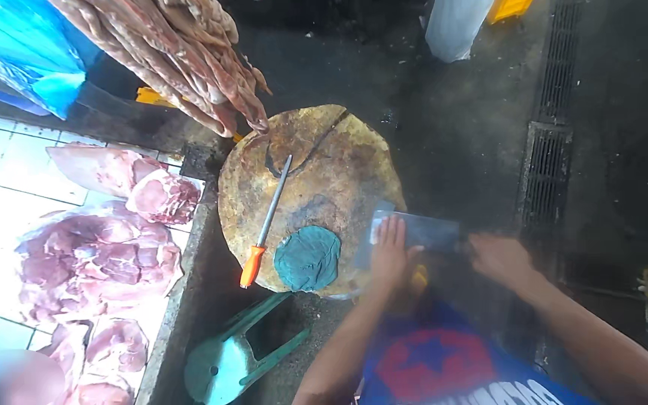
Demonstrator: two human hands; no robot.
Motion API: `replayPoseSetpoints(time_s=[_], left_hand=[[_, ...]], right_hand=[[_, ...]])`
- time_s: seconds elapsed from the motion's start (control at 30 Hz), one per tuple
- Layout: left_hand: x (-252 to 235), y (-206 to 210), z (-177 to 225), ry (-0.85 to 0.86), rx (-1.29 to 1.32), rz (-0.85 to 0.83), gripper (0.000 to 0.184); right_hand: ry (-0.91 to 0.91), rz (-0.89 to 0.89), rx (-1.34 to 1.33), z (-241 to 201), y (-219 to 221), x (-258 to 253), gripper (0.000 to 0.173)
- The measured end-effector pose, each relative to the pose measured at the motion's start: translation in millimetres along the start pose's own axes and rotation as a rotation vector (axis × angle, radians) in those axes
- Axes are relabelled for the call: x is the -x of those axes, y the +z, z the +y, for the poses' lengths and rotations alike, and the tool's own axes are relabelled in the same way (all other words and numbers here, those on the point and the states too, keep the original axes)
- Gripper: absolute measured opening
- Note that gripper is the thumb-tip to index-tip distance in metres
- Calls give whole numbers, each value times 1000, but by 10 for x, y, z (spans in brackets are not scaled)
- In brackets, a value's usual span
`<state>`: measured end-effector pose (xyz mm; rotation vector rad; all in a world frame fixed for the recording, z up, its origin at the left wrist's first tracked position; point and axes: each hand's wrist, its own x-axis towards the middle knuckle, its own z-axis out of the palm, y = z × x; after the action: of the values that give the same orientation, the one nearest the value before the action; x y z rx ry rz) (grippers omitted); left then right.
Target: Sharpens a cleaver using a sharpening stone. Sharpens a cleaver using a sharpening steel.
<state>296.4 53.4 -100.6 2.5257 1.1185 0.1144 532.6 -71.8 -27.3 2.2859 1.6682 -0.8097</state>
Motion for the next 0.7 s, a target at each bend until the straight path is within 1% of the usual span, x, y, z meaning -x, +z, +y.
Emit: replayPoseSetpoints(time_s=[0.07, 0.13, 0.17, 0.2, 0.23, 0.3, 0.37, 0.4, 0.43, 0.47, 0.5, 0.57, 0.63, 0.67, 0.7], left_hand=[[285, -162, -386, -95, -33, -3, 78], [581, -265, -770, -145, -68, 31, 78], [685, -286, -856, -163, -73, 38, 81], [714, -299, -845, -172, -72, 39, 83], [666, -302, -732, -173, -49, 28, 84], [404, -262, -296, -154, 17, -13, 85], [55, -132, 118, -71, 72, -35, 84], [-83, -60, 223, -18, 69, -41, 83], [-160, -8, 243, 29, 53, -38, 82], [-192, -22, 175, 56, 38, -40, 80], [-185, -94, 10, 64, 20, -36, 78], [6, -294, -523, 21, -42, -62, 76], [275, -532, -1114, -37, -73, -71, 74], [390, -620, -1325, -59, -78, -71, 74], [459, -670, -1428, -81, -86, -79, 76]], right_hand=[[-82, -78, -55, -459, -42, -172, 36], [-166, -122, -93, -838, 28, -333, 37], [-195, -132, -94, -916, 85, -375, 37], [-207, -123, -95, -898, 129, -387, 36], [-197, -98, -101, -789, 154, -354, 35], [-96, -57, -114, -389, 167, -173, 36], [22, 5, -92, 60, 144, 26, 36], [68, 19, -74, 190, 103, 89, 35], [97, 12, -57, 222, 52, 128, 35], [100, -16, -48, 159, -9, 114, 36], [77, -56, -63, -1, -70, 37, 38], [-6, -137, -123, -511, -104, -185, 38], [-112, -164, -191, -1051, -43, -428, 36], [-149, -170, -205, -1242, 13, -512, 36], [-172, -179, -199, -1337, 51, -553, 37]])
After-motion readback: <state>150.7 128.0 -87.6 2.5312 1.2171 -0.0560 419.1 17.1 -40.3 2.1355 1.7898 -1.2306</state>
